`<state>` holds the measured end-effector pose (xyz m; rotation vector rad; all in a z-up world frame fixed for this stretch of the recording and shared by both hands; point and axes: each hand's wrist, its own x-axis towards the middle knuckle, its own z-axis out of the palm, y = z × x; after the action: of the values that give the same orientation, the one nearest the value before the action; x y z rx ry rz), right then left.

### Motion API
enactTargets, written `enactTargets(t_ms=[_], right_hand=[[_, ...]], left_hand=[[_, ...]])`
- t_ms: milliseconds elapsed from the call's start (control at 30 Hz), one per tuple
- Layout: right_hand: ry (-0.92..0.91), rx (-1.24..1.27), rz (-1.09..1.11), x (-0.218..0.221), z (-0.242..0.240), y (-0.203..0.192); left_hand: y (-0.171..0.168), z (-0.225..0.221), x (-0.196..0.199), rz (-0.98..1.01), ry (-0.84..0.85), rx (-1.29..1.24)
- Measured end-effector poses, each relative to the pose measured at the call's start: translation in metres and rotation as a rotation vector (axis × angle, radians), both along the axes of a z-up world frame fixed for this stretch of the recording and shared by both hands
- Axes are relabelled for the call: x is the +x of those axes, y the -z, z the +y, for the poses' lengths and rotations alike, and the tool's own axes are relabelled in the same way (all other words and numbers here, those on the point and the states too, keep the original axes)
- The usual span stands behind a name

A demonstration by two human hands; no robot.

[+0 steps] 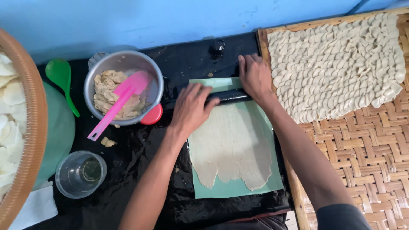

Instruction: Rolling out dough and cutting small circular rounds for food production.

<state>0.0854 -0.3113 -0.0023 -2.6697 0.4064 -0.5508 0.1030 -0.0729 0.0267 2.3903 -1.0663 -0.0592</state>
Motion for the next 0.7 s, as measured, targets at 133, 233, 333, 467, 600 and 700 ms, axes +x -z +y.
enactTargets(t_ms=[133, 233, 333, 467, 600, 700], right_hand=[[-0.057, 0.043, -0.038, -0.002, -0.012, 0.011], [-0.164, 0.289, -0.090, -0.010, -0.014, -0.004], [-0.176, 0.350, -0.009, -0.038, -0.007, -0.021], [-0.300, -0.036, -0.039, -0.091, 0.011, -0.037], [-0.388, -0.107, -0.001, -0.148, 0.032, -0.022], [-0.379, -0.125, 0.064, -0.167, 0.039, -0.010]], left_hand=[[0.010, 0.010, -0.001, -0.114, 0.046, -0.037], [0.021, 0.009, 0.009, -0.216, 0.136, -0.064], [0.017, 0.009, 0.007, -0.192, 0.128, -0.107], [0.001, 0.019, -0.028, -0.229, 0.115, -0.044], [0.018, 0.038, -0.073, -0.198, 0.137, 0.026], [0.023, 0.043, -0.090, -0.152, 0.161, 0.067]])
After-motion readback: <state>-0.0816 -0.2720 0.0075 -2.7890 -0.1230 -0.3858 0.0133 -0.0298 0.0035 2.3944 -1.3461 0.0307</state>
